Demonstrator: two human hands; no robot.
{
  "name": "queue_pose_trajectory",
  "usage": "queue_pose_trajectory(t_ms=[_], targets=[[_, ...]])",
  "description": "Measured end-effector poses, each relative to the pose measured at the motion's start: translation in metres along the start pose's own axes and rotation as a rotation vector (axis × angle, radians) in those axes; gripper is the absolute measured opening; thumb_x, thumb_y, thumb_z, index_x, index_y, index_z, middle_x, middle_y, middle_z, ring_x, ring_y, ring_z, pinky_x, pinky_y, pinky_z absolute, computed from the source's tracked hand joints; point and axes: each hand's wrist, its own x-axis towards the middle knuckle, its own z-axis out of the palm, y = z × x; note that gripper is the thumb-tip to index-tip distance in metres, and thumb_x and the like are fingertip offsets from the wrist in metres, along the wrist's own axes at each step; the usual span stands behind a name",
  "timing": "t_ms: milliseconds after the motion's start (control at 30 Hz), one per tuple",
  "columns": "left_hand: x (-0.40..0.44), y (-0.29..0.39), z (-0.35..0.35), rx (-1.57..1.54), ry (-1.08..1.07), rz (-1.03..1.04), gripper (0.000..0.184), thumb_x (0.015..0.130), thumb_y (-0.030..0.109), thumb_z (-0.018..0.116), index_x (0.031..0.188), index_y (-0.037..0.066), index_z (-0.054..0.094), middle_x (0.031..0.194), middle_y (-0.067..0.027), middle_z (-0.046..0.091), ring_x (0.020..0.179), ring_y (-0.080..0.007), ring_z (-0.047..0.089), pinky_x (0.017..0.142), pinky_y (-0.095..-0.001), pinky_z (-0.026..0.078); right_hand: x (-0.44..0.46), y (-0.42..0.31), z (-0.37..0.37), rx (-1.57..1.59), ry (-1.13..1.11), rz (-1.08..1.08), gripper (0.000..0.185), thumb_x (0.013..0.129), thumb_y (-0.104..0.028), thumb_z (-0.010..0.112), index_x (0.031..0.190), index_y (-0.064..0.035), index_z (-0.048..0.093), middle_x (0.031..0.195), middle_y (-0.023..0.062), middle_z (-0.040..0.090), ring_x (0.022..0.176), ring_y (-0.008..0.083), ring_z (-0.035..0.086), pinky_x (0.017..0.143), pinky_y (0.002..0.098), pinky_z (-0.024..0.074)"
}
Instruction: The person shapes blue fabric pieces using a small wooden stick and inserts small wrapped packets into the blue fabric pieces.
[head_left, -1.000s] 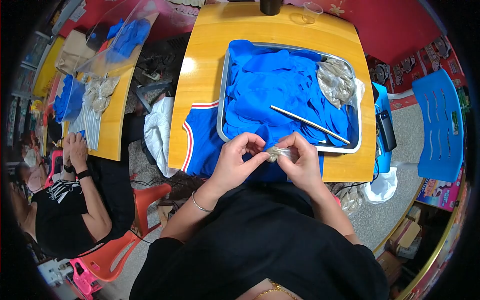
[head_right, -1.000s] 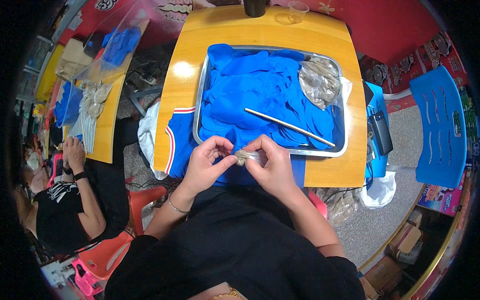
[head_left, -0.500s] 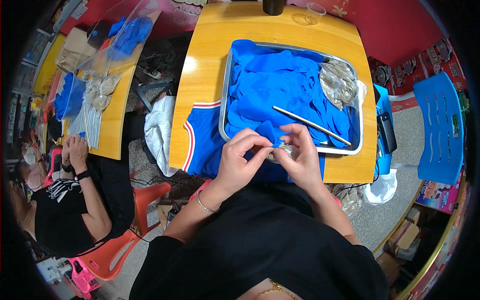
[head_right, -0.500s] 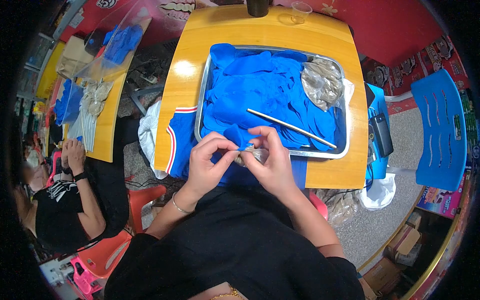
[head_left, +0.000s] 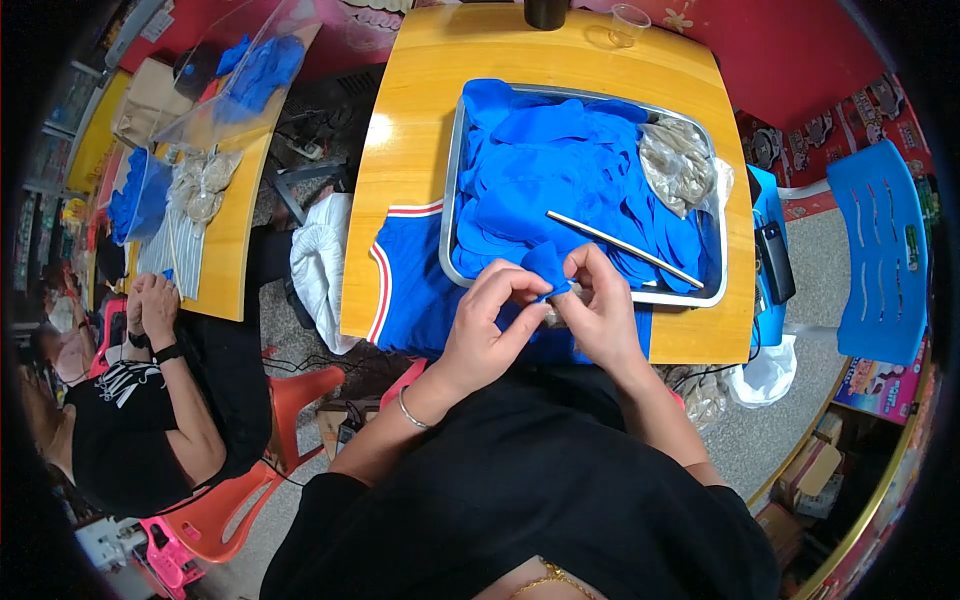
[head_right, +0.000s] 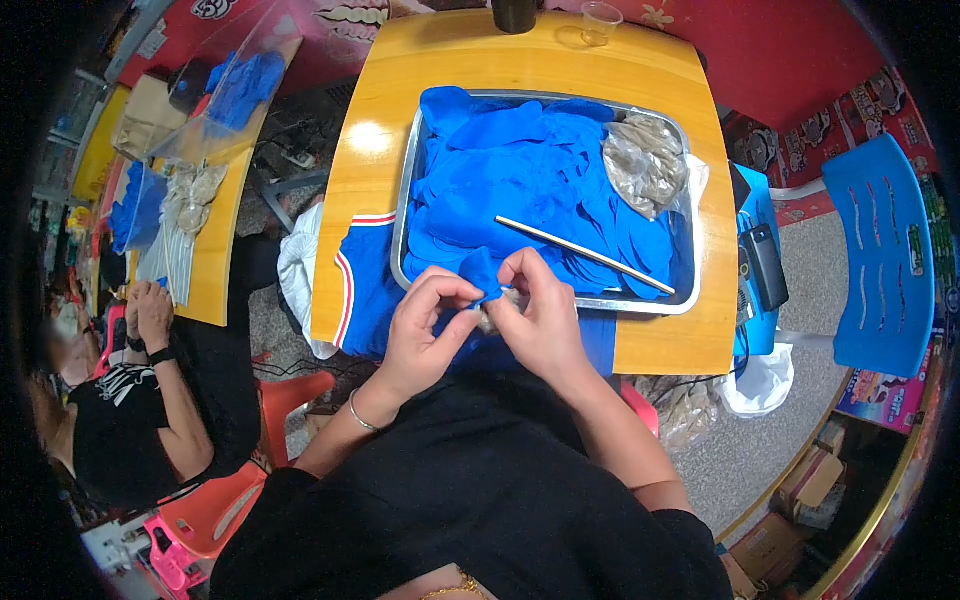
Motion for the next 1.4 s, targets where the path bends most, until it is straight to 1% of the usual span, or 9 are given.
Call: queue_pose_trajectory(t_ms=[100, 267, 467, 667, 867, 967, 1067, 1167, 1400], targets=[[-0.005, 0.0, 0.0, -0.138, -0.076, -0.1, 0.027, 0.077, -0.003, 0.065, 0.1, -0.001, 0.051, 0.097, -0.0059, 0.047, 0.091, -0.0113, 0.05, 0.081, -0.0239, 0.042, 0.001, 0.0, 0.0, 0.106, 0.023, -0.004, 0.018, 0.079, -0.01, 0.061, 0.082, -0.0022, 0.045, 0.067, 0.0018, 0.05, 0.062, 0.0051, 0.044, 0.052, 0.0233, 0.0361], [-0.005, -0.007, 0.0, -0.141, -0.067, -0.13, 0.022, 0.078, -0.005, 0.063, 0.096, 0.0, 0.05, 0.094, -0.0041, 0.049, 0.085, -0.0094, 0.051, 0.079, -0.0235, 0.043, -0.001, -0.006, -0.003, 0.078, -0.005, 0.032, 0.015, 0.081, -0.009, 0.06, 0.084, -0.0018, 0.047, 0.068, 0.0019, 0.052, 0.063, 0.006, 0.047, 0.054, 0.0236, 0.038], [-0.003, -0.009, 0.0, -0.074, 0.05, -0.143, 0.019, 0.079, -0.006, 0.061, 0.094, 0.001, 0.05, 0.09, -0.0025, 0.05, 0.083, -0.007, 0.051, 0.076, -0.0215, 0.043, -0.002, 0.001, -0.011, 0.1, -0.144, -0.202, 0.028, 0.077, -0.011, 0.065, 0.099, 0.0001, 0.051, 0.077, 0.0071, 0.056, 0.07, 0.0117, 0.054, 0.062, 0.0266, 0.0438], [0.002, -0.006, -0.002, -0.098, 0.034, -0.112, 0.014, 0.081, -0.005, 0.061, 0.093, -0.002, 0.055, 0.09, -0.0042, 0.052, 0.084, -0.0089, 0.052, 0.075, -0.0222, 0.044, -0.005, 0.001, -0.012, 0.011, -0.093, -0.064, 0.032, 0.074, -0.009, 0.068, 0.099, 0.0008, 0.051, 0.08, 0.0083, 0.057, 0.074, 0.0144, 0.057, 0.067, 0.0281, 0.0458], [0.003, -0.004, -0.006, -0.063, 0.029, -0.098, 0.012, 0.081, -0.005, 0.06, 0.093, -0.003, 0.057, 0.091, -0.0059, 0.054, 0.084, -0.01, 0.053, 0.074, -0.0222, 0.045, -0.004, -0.003, -0.005, -0.111, -0.002, -0.147, 0.027, 0.075, -0.008, 0.067, 0.095, 0.0013, 0.052, 0.079, 0.012, 0.058, 0.073, 0.0194, 0.06, 0.067, 0.0294, 0.0463], [0.005, -0.001, 0.0, -0.045, 0.147, -0.027, 0.008, 0.077, -0.001, 0.064, 0.084, -0.001, 0.061, 0.079, -0.0082, 0.059, 0.073, -0.0158, 0.059, 0.066, -0.0262, 0.047, -0.003, -0.006, -0.002, -0.234, 0.072, -0.224, 0.025, 0.075, -0.007, 0.065, 0.094, 0.001, 0.052, 0.078, 0.0131, 0.058, 0.069, 0.0206, 0.059, 0.064, 0.0304, 0.0454], [0.005, 0.005, -0.002, 0.063, 0.068, 0.022, 0.008, 0.077, -0.005, 0.063, 0.084, -0.003, 0.06, 0.085, -0.0068, 0.056, 0.081, -0.0132, 0.055, 0.073, -0.0239, 0.044, 0.0, -0.006, 0.0, -0.313, 0.133, -0.315, 0.022, 0.074, -0.006, 0.064, 0.091, 0.0008, 0.051, 0.074, 0.0116, 0.057, 0.063, 0.0191, 0.056, 0.058, 0.0305, 0.043], [0.007, 0.008, 0.002, 0.046, 0.055, 0.034, 0.007, 0.075, -0.002, 0.064, 0.081, -0.001, 0.061, 0.078, -0.0082, 0.059, 0.074, -0.018, 0.059, 0.067, -0.027, 0.046, 0.0, -0.008, 0.0, -0.125, 0.069, -0.109, 0.021, 0.074, -0.006, 0.063, 0.089, 0.0001, 0.049, 0.069, 0.009, 0.053, 0.056, 0.0146, 0.051, 0.052, 0.0296, 0.0393], [0.002, 0.001, 0.004, -0.129, 0.088, -0.06, 0.005, 0.079, 0.0, 0.063, 0.083, 0.0, 0.06, 0.078, -0.0055, 0.058, 0.074, -0.0125, 0.057, 0.068, -0.0254, 0.045, 0.005, 0.005, 0.001, 0.072, -0.015, -0.103, 0.021, 0.076, -0.007, 0.064, 0.089, -0.0016, 0.049, 0.068, 0.0036, 0.05, 0.059, 0.0063, 0.045, 0.05, 0.0264, 0.037]])
